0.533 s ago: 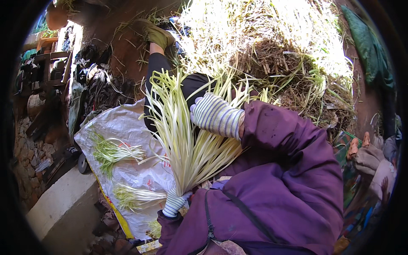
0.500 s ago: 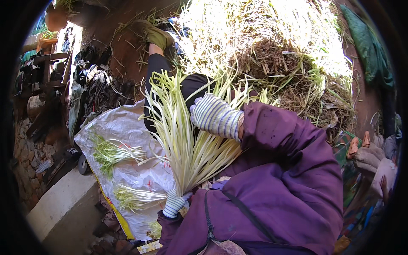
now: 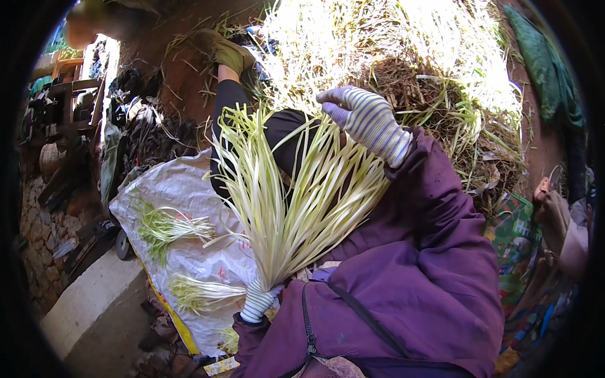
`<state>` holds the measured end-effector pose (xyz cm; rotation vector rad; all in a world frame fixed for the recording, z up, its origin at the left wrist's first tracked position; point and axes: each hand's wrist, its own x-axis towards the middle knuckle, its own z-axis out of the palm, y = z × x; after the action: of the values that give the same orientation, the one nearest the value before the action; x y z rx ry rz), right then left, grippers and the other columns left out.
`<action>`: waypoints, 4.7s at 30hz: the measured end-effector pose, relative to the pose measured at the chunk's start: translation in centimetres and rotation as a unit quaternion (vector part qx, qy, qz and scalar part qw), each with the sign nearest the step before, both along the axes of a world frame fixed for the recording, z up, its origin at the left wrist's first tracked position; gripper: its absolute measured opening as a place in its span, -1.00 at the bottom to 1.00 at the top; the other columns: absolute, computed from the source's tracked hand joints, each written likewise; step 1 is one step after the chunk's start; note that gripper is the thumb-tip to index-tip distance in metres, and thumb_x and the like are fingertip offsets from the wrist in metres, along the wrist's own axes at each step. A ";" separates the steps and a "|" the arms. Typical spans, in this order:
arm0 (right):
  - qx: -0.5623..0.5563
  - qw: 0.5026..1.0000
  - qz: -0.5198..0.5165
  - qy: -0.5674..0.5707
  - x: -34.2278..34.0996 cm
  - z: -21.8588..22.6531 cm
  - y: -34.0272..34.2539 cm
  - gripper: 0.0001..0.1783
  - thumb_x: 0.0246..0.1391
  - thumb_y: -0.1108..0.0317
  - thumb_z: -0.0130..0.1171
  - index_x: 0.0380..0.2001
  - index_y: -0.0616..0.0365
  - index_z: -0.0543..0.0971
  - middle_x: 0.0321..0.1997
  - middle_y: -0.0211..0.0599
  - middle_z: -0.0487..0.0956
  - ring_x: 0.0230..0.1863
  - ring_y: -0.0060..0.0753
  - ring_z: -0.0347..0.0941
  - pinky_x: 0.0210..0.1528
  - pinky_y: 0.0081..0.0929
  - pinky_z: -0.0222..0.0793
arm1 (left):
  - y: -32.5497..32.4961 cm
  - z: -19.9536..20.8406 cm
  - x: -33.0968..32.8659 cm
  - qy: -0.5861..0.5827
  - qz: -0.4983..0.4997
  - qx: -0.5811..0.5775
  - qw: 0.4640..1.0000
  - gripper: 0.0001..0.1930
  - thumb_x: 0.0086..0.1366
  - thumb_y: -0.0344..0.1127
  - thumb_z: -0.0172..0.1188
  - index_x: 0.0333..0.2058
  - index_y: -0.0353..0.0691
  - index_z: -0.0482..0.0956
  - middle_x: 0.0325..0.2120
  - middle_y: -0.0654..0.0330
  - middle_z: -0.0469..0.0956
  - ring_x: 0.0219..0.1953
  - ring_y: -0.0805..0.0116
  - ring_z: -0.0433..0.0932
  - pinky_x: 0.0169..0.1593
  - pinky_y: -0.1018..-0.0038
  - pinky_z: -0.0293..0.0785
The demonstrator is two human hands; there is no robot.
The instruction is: The person gathers long, pale plant stalks from a large pile, aligns them into a neat bundle, and ties them together using a thin strip. The person repeats this process to create multiple tied bundles.
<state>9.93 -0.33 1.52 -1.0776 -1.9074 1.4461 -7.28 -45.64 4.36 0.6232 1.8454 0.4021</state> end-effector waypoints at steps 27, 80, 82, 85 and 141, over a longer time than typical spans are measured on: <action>0.315 0.895 -0.010 -0.315 3.1 0.4 4.6 -0.60 0.18 0.00 0.13 -0.35 0.15 0.63 -0.45 -0.17 0.60 -0.40 -0.12 0.55 -0.29 -0.28 0.45 | 0.7 0.5 0.0 0.088 -0.131 -0.028 0.987 -0.73 0.22 -0.15 0.13 -0.22 -0.17 0.62 -0.37 0.04 0.64 -0.28 0.03 0.62 -0.20 0.25 0.51; 0.163 0.919 0.273 -0.231 2.3 1.8 -1.8 -0.60 0.17 0.01 0.10 -0.22 0.14 0.61 -0.43 -0.17 0.59 -0.34 -0.07 0.56 -0.27 -0.22 0.47 | -1.2 3.2 -1.6 0.052 0.020 0.001 0.998 -0.70 0.16 -0.16 0.28 -0.20 -0.21 0.64 -0.37 0.07 0.67 -0.32 0.12 0.66 -0.24 0.31 0.51; 0.161 0.929 0.264 -0.203 3.8 1.0 -2.9 -0.62 0.16 0.05 0.12 -0.19 0.14 0.60 -0.38 -0.18 0.61 -0.31 -0.07 0.57 -0.24 -0.25 0.49 | -2.9 2.7 -2.9 0.072 -0.027 -0.036 0.996 -0.72 0.17 -0.20 0.28 -0.20 -0.23 0.64 -0.36 0.10 0.68 -0.31 0.16 0.67 -0.22 0.33 0.52; 0.215 0.935 0.190 -0.207 5.5 -0.4 -2.7 -0.61 0.12 0.11 0.16 -0.10 0.15 0.57 -0.18 -0.18 0.62 -0.19 -0.09 0.57 -0.16 -0.29 0.50 | -1.0 3.1 -3.3 0.062 -0.038 -0.067 0.995 -0.71 0.18 -0.20 0.27 -0.19 -0.24 0.63 -0.36 0.06 0.68 -0.29 0.15 0.66 -0.21 0.33 0.52; 0.283 0.950 0.094 -0.096 2.6 3.2 0.8 -0.69 0.03 0.20 0.29 -0.19 0.13 0.63 -0.40 -0.21 0.60 -0.38 -0.13 0.56 -0.32 -0.25 0.45 | -2.9 1.1 -2.6 0.283 -0.189 -0.069 0.938 -0.63 0.10 0.03 0.24 -0.51 -0.21 0.62 -0.64 -0.03 0.55 -0.54 -0.07 0.55 -0.40 0.15 0.46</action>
<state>12.50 0.51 4.70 -0.7933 -2.4116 0.8029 -9.84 -48.49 5.51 1.0517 2.2003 -0.1873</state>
